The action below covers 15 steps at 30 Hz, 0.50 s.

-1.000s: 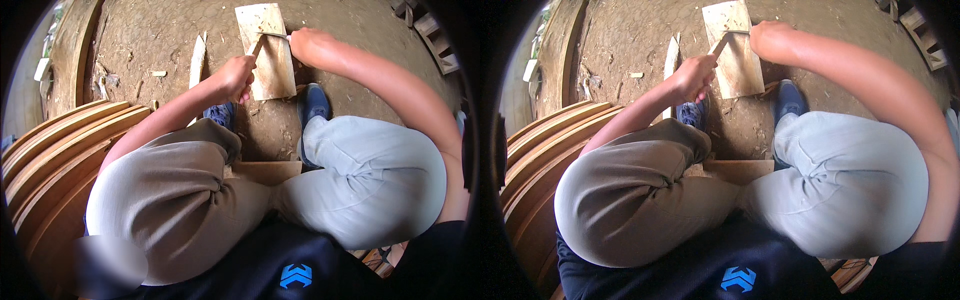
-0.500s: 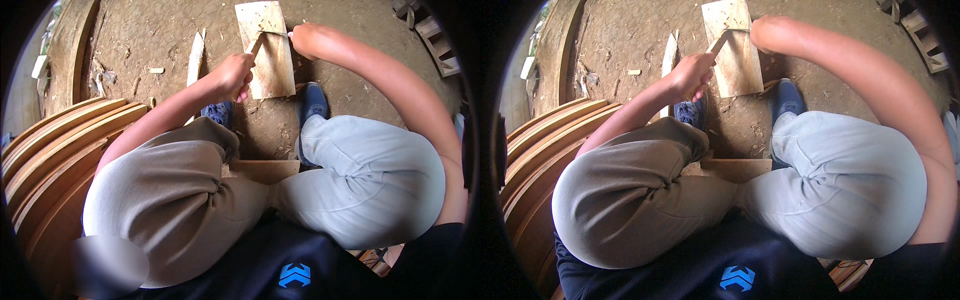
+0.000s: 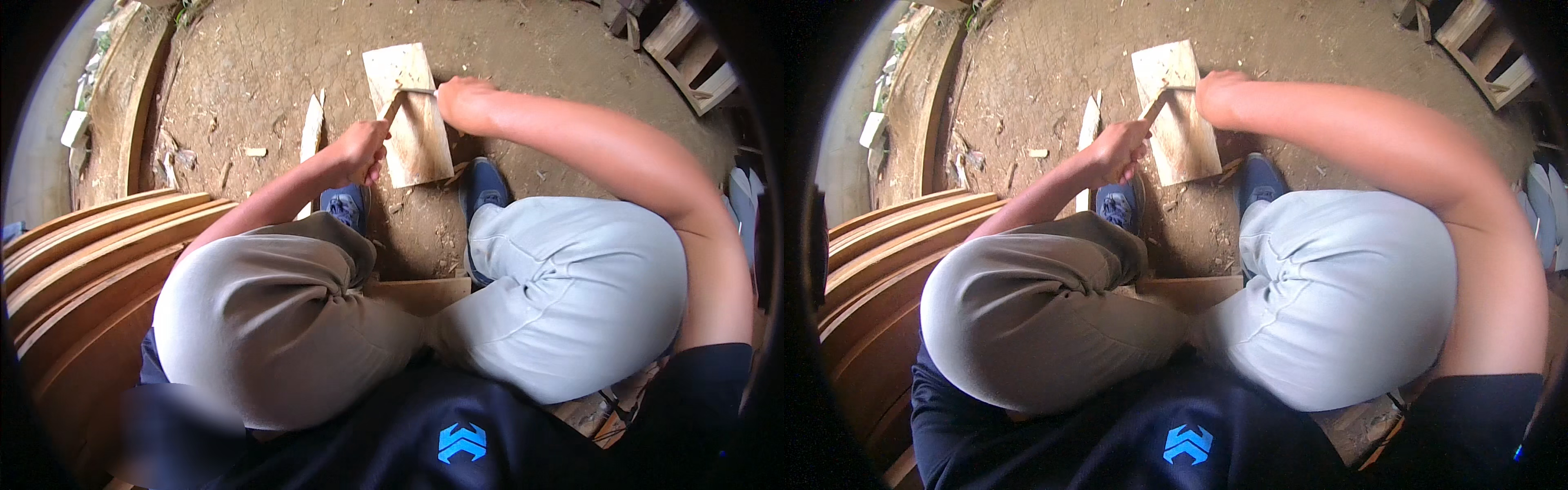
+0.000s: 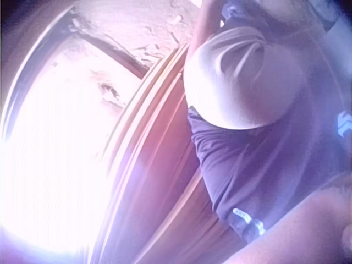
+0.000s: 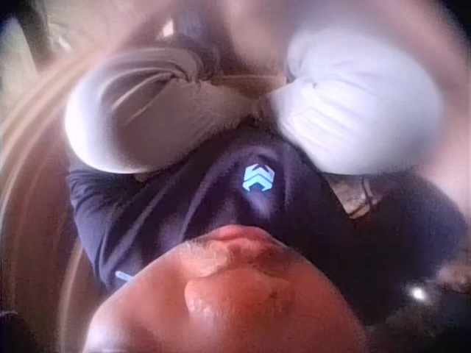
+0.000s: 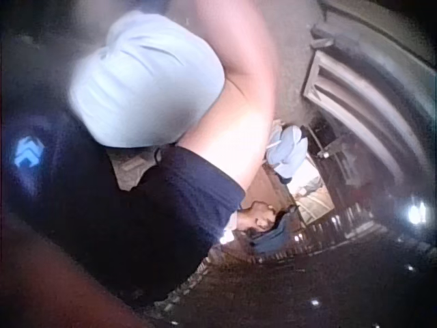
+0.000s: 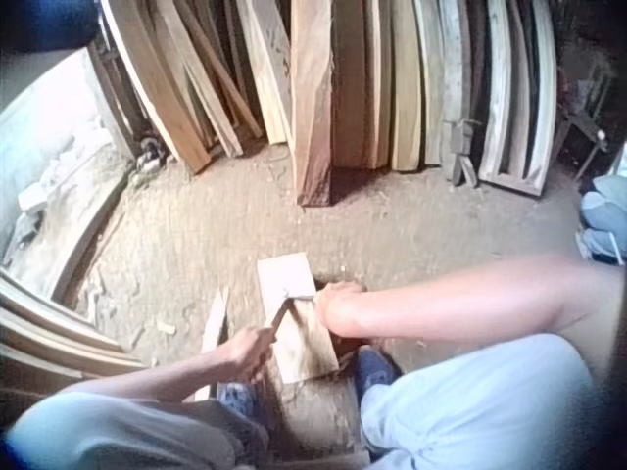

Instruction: The person sits on the floor and uses a curved knife to shave and shape a small wooden stick. They repeatedly scrape the wood against a larger block, removing thin shavings and refining the stick's surface.

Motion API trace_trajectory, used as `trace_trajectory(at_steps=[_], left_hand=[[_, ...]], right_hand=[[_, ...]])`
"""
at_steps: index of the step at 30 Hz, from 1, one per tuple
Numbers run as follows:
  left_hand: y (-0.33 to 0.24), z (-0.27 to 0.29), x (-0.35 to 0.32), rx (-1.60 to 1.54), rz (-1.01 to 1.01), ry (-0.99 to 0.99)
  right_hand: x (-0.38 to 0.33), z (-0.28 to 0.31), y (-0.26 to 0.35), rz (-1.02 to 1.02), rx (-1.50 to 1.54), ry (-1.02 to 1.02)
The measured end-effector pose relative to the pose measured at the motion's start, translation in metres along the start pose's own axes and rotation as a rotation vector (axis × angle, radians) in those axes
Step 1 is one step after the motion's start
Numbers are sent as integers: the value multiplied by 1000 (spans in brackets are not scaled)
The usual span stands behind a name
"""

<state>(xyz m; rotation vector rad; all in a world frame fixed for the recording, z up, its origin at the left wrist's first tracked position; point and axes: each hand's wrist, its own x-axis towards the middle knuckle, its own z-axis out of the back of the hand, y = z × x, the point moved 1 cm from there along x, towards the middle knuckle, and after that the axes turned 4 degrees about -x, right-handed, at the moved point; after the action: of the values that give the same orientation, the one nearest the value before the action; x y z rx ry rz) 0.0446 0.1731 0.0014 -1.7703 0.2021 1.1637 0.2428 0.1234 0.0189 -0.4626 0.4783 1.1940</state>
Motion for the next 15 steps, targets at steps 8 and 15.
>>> trace_trajectory(at_steps=[8, 15], left_hand=[[-4, 0, -3, 23, 11, -18], [1, -3, -6, 37, 37, 32]], right_hand=[[-12, 20, 22, -50, -127, 51], [-10, 27, 17, 38, -287, 55]])
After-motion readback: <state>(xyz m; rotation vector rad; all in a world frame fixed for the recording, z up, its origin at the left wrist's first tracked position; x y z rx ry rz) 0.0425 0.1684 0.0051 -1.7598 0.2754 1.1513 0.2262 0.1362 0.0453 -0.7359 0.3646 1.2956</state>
